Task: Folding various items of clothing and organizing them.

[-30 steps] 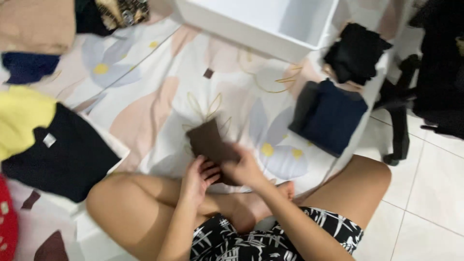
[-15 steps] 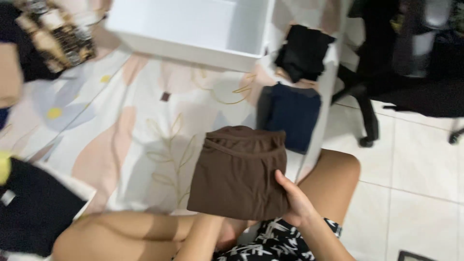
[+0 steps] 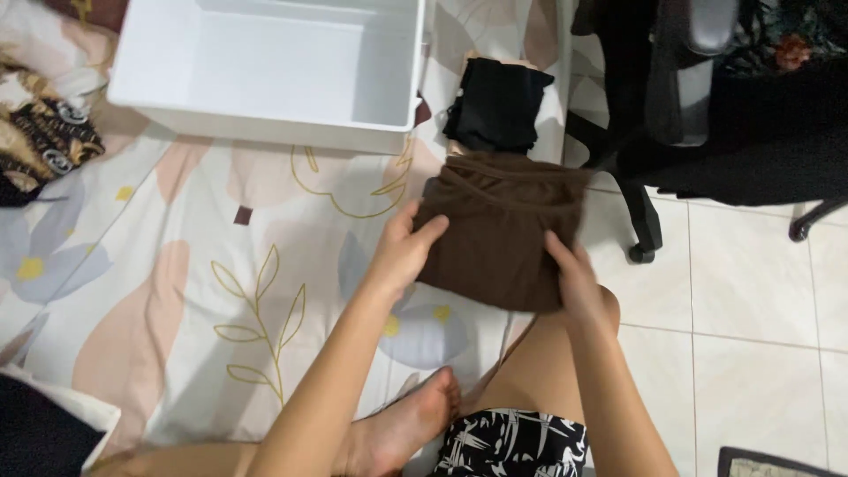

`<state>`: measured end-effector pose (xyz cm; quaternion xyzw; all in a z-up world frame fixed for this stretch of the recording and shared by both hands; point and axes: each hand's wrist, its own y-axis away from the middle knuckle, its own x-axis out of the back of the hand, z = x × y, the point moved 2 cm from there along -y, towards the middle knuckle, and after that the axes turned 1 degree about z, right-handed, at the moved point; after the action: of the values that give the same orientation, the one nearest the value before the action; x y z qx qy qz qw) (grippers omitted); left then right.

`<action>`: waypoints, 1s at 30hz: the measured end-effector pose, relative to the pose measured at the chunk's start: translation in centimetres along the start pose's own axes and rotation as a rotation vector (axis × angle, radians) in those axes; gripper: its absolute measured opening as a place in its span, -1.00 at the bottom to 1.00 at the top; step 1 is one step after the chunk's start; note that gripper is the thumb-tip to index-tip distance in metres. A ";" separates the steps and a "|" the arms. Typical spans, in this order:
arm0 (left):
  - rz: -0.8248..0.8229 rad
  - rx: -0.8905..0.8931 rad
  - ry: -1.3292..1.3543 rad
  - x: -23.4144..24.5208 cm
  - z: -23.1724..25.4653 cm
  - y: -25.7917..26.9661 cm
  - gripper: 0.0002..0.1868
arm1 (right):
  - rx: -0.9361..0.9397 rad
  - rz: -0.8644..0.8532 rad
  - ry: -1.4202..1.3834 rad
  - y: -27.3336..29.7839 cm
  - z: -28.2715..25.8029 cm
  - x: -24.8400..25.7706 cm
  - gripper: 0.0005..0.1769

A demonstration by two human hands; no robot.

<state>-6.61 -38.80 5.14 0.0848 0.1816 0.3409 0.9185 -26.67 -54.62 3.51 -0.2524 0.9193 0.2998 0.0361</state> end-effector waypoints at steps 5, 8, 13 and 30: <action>0.083 0.253 -0.297 2.5 -7.9 -3.8 -0.50 | -0.113 -0.032 -0.031 -5.3 4.4 0.7 -0.34; 0.016 0.338 -0.197 3.7 -9.8 -5.7 -0.49 | -0.139 -0.034 0.023 -6.2 2.5 -0.7 -0.33; -0.022 0.297 0.168 2.8 -6.7 -2.8 -0.39 | -0.205 -0.230 -0.189 -6.0 2.8 1.4 -0.54; 0.207 0.369 -0.873 -5.0 -6.3 -4.7 0.01 | 0.547 -0.075 -0.616 7.0 -4.4 18.0 -0.39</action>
<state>-9.82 -45.43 -0.54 0.3989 -0.1728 0.3251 0.8398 -45.37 -60.26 6.91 -0.1653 0.9015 0.1044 0.3861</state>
